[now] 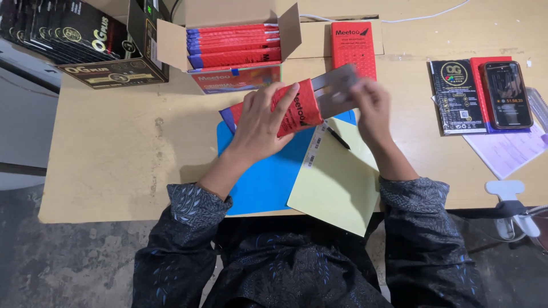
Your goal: The person removes several smartphone screens from red protective sleeves, peels off plastic films, and writes on labels on the back of the screens.
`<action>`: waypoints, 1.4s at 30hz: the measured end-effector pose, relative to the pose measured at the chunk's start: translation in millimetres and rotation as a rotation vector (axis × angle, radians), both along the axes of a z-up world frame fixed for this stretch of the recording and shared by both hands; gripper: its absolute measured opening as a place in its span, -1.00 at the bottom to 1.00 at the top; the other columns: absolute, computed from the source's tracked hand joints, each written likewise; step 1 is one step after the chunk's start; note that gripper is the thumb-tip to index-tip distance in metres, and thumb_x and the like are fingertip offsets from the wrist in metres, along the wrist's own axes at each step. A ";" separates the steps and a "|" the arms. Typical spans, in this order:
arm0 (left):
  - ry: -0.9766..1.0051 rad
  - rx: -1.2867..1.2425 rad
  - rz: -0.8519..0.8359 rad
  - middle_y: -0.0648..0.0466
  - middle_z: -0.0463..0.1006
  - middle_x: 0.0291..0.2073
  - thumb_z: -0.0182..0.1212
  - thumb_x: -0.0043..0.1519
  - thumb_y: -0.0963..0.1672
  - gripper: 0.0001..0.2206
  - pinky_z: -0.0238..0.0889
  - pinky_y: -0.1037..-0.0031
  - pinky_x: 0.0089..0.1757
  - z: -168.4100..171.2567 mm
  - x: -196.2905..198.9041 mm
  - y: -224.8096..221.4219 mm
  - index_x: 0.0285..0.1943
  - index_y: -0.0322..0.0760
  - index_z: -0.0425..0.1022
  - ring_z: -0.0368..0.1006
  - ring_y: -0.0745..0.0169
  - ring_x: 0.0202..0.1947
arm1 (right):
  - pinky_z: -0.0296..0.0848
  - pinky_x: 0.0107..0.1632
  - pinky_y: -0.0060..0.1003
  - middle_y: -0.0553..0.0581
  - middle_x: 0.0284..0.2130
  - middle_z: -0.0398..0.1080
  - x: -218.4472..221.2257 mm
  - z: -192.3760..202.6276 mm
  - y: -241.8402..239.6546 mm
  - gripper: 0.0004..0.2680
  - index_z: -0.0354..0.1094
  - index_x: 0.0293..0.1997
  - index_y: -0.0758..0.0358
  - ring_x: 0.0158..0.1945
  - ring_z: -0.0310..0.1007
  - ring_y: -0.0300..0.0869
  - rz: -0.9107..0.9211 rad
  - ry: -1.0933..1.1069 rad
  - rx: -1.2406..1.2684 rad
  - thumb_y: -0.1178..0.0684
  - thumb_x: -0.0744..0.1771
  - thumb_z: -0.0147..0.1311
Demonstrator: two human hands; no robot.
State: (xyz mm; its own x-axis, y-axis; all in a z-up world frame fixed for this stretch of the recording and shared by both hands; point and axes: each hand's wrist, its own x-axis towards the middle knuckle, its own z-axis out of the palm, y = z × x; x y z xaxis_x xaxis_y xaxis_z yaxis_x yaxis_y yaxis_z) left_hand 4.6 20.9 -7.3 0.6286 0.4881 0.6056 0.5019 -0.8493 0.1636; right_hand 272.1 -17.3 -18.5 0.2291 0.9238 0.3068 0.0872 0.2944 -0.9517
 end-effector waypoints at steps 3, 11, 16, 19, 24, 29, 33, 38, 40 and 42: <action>0.027 -0.127 -0.025 -0.18 0.24 0.22 0.45 0.14 0.09 -0.09 0.12 0.07 0.12 4.8 -7.3 -1.0 0.62 -0.02 -0.06 0.31 -0.24 0.22 | 0.68 -0.34 -0.18 0.08 -0.40 0.47 31.0 -21.2 21.6 -0.81 0.28 -0.21 0.11 -0.38 0.62 -0.11 -0.306 0.522 -0.151 -0.16 0.36 -0.04; 0.236 -0.404 -0.111 -0.26 0.15 0.26 0.05 0.08 0.33 -0.09 -0.03 -0.11 0.21 5.0 -7.1 -8.0 0.43 -0.31 0.22 0.11 -0.39 0.31 | 0.55 -0.39 -0.44 -0.07 -0.47 0.41 15.7 -19.1 15.3 -0.84 0.34 -0.25 0.09 -0.43 0.55 -0.29 -0.333 0.461 -0.098 -0.11 0.40 0.08; -0.138 -0.822 -0.340 0.03 0.54 -0.55 -0.26 0.39 0.17 -0.54 0.37 0.23 -0.36 25.4 5.2 -33.9 0.05 -0.14 0.36 0.59 -0.05 -0.46 | 0.37 -0.60 -0.44 -0.01 -0.65 0.27 -11.7 -30.8 0.4 -0.80 0.28 -0.26 0.08 -0.63 0.40 -0.27 -0.037 0.148 -0.101 -0.10 0.49 -0.06; -0.226 -0.880 -0.377 0.05 0.43 -0.77 -0.16 0.46 0.03 -0.65 0.23 0.55 -0.57 27.0 11.5 -35.6 -0.33 -0.17 0.27 0.46 0.23 -0.73 | 0.34 -0.53 -0.51 -0.08 -0.57 0.34 -22.0 -26.4 -5.7 -0.81 0.33 -0.19 0.08 -0.55 0.38 -0.40 0.070 0.134 -0.131 -0.09 0.49 -0.13; -0.502 -0.950 -0.256 -0.11 0.48 -0.63 -0.20 0.48 -0.02 -0.75 0.31 0.49 -0.55 60.7 6.0 -47.6 -0.06 -0.25 0.27 0.56 0.23 -0.55 | 0.47 -0.23 -0.27 0.04 -0.48 0.38 -44.4 26.1 -22.4 -0.90 0.42 -0.08 0.24 -0.38 0.41 -0.24 0.436 -0.103 -0.147 0.11 0.44 -0.01; -0.680 -0.968 -0.359 0.23 0.36 -0.55 -0.16 0.49 -0.04 -0.69 0.51 0.65 -0.43 35.1 5.4 -28.9 0.34 -0.18 0.28 0.50 0.49 -0.54 | 0.47 -0.24 -0.24 0.05 -0.50 0.46 -39.0 11.8 -21.5 -0.94 0.47 -0.22 0.25 -0.40 0.48 -0.10 0.362 -0.375 0.117 0.14 0.40 0.12; -0.710 -0.877 -0.593 0.08 0.54 -0.24 0.08 0.44 -0.04 -0.75 0.51 0.51 -0.30 14.2 11.4 -20.5 0.21 -0.19 0.44 0.54 0.31 -0.19 | 0.46 -0.24 -0.20 0.05 -0.42 0.43 -28.6 0.8 -19.1 -0.97 0.52 -0.24 0.23 -0.36 0.45 0.00 0.206 -0.569 0.414 0.14 0.35 0.23; -0.703 -1.120 -0.617 0.11 0.52 -0.08 0.31 0.30 -0.14 -0.64 0.49 0.43 -0.06 -9.0 10.8 -30.6 0.26 -0.18 0.36 0.48 0.36 -0.02 | 0.45 -0.29 -0.19 0.14 -0.47 0.44 -26.6 6.0 -22.8 -0.93 0.49 -0.28 0.34 -0.46 0.42 0.02 0.257 -0.481 0.470 0.20 0.37 0.14; -0.707 -1.146 -0.630 0.14 0.52 -0.04 0.33 0.28 -0.16 -0.62 0.49 0.43 -0.04 -14.6 15.8 -31.4 0.27 -0.15 0.38 0.47 0.37 0.00 | 0.44 -0.31 -0.20 0.12 -0.50 0.45 -23.3 1.1 -24.1 -0.90 0.48 -0.28 0.34 -0.49 0.41 0.01 0.279 -0.435 0.438 0.17 0.39 0.10; -0.697 -1.118 -0.575 0.08 0.57 -0.16 0.29 0.31 -0.17 -0.74 0.52 0.47 -0.16 -17.0 20.7 -32.6 0.16 -0.25 0.47 0.49 0.38 -0.12 | 0.48 -0.30 -0.26 0.16 -0.51 0.42 -24.0 -1.8 -25.7 -0.88 0.38 -0.24 0.40 -0.42 0.47 -0.16 0.292 -0.205 0.208 0.18 0.43 0.00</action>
